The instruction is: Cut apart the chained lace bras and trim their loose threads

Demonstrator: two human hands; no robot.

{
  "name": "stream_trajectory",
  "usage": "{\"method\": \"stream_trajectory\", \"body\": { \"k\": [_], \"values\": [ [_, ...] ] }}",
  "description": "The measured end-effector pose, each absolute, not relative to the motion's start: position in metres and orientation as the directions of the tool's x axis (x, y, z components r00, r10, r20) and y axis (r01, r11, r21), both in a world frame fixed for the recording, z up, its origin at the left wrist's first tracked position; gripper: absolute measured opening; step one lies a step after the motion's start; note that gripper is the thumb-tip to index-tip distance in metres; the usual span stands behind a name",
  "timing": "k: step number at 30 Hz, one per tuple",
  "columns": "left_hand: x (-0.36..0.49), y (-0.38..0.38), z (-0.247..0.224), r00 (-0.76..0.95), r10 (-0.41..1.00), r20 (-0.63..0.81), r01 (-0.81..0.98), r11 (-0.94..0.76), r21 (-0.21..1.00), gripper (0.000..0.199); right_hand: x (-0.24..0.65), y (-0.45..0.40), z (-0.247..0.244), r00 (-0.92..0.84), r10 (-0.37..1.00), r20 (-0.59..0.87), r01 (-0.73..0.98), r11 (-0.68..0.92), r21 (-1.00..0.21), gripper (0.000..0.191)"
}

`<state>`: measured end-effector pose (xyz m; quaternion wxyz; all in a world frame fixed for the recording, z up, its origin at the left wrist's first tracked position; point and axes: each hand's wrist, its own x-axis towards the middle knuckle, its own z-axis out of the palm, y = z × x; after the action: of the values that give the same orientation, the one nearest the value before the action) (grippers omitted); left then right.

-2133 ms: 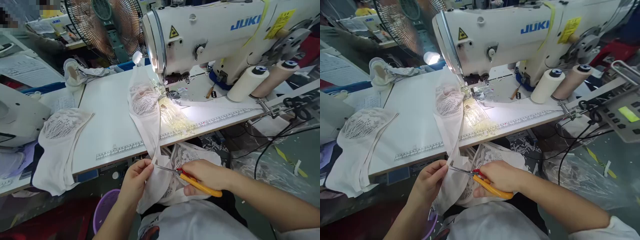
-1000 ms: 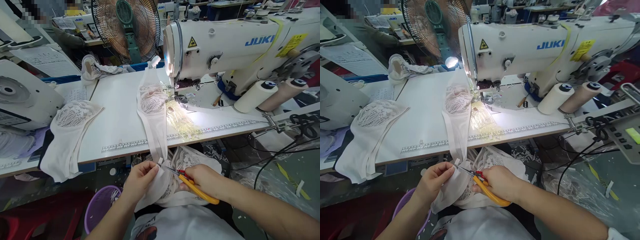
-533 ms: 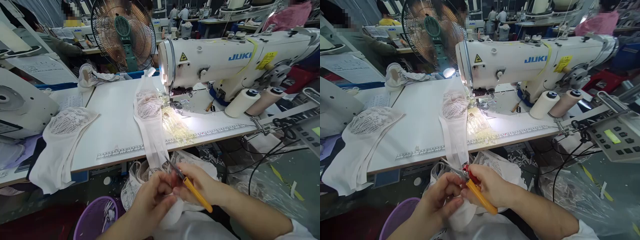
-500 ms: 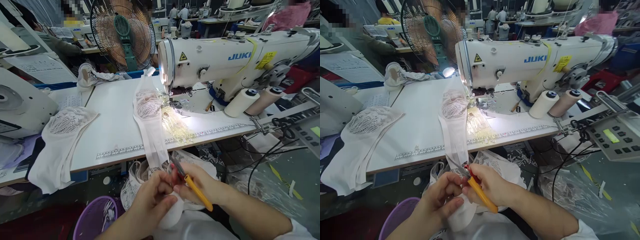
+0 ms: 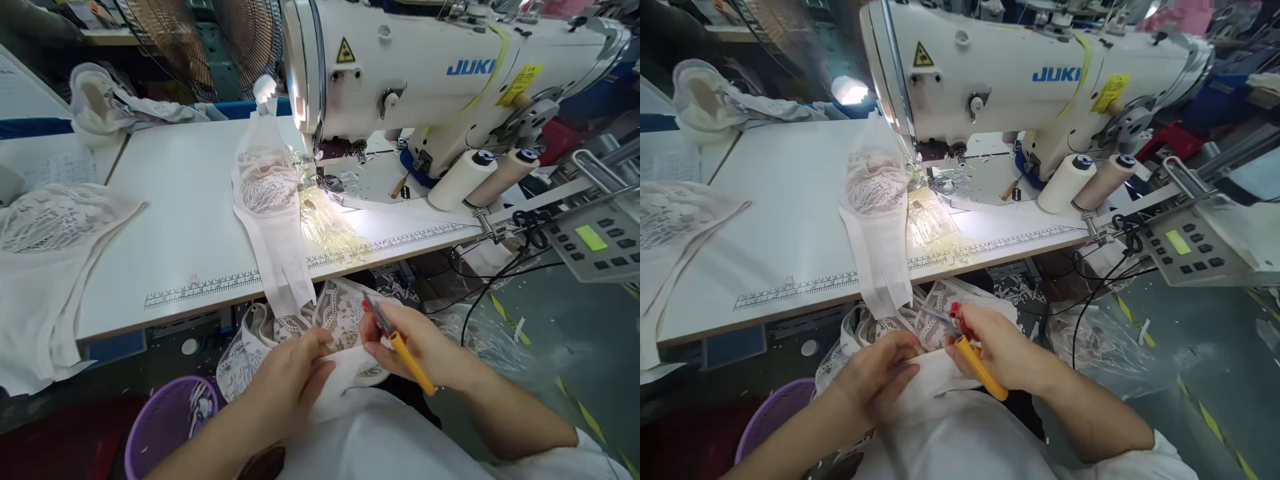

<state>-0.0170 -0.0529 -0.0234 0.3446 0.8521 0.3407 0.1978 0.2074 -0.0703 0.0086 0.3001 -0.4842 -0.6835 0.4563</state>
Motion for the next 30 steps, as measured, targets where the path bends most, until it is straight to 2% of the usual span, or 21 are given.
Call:
{"method": "stream_trajectory", "body": {
  "k": [3,4,6,10,13,15,17,19,22,25,27,30],
  "values": [
    [-0.032,-0.042,-0.025,0.736,0.66,0.153,0.553,-0.716,0.426,0.018,0.232,-0.075,0.007,-0.255,0.967,-0.022,0.49,0.11,-0.865,0.009],
    [-0.036,-0.039,-0.024,0.75,0.645,0.149,0.566,-0.742,0.36,0.018,0.24,-0.077,0.007,-0.23,0.973,-0.019,0.523,0.107,-0.846,0.008],
    [-0.042,-0.035,-0.023,0.766,0.63,0.128,0.574,-0.76,0.304,0.019,0.254,-0.08,0.004,-0.206,0.978,-0.019,0.583,0.107,-0.805,0.006],
    [-0.043,-0.034,-0.016,0.782,0.622,0.037,0.576,-0.745,0.337,0.021,0.267,-0.078,-0.006,-0.198,0.98,-0.017,0.729,0.135,-0.671,0.009],
    [-0.037,-0.035,-0.009,0.78,0.625,-0.016,0.579,-0.714,0.394,0.023,0.261,-0.071,-0.012,-0.216,0.973,0.08,0.782,0.222,-0.583,0.006],
    [-0.031,-0.036,-0.005,0.791,0.612,-0.02,0.561,-0.711,0.424,0.022,0.248,-0.066,-0.012,-0.31,0.937,0.165,0.713,0.343,-0.611,0.015],
    [-0.024,-0.036,-0.002,0.81,0.586,-0.012,0.531,-0.725,0.439,0.022,0.228,-0.061,-0.009,-0.46,0.86,0.22,0.562,0.474,-0.677,0.025],
    [-0.017,-0.036,-0.001,0.839,0.544,0.021,0.48,-0.756,0.446,0.019,0.209,-0.058,-0.006,-0.583,0.784,0.213,0.465,0.537,-0.704,0.021],
    [-0.013,-0.036,0.003,0.865,0.496,0.073,0.42,-0.797,0.434,0.016,0.191,-0.054,-0.005,-0.631,0.77,0.098,0.5,0.5,-0.707,0.024],
    [-0.02,-0.036,0.01,0.874,0.485,-0.008,0.446,-0.797,0.407,0.02,0.192,-0.053,-0.006,-0.643,0.764,0.05,0.46,0.438,-0.772,0.033],
    [-0.03,-0.035,0.015,0.862,0.504,-0.054,0.487,-0.794,0.364,0.022,0.197,-0.054,-0.008,-0.641,0.766,0.052,0.432,0.416,-0.8,0.034],
    [-0.048,-0.034,0.021,0.816,0.578,-0.032,0.559,-0.773,0.3,0.029,0.203,-0.057,-0.009,-0.624,0.781,0.026,0.446,0.383,-0.809,0.032]
  ]
}}
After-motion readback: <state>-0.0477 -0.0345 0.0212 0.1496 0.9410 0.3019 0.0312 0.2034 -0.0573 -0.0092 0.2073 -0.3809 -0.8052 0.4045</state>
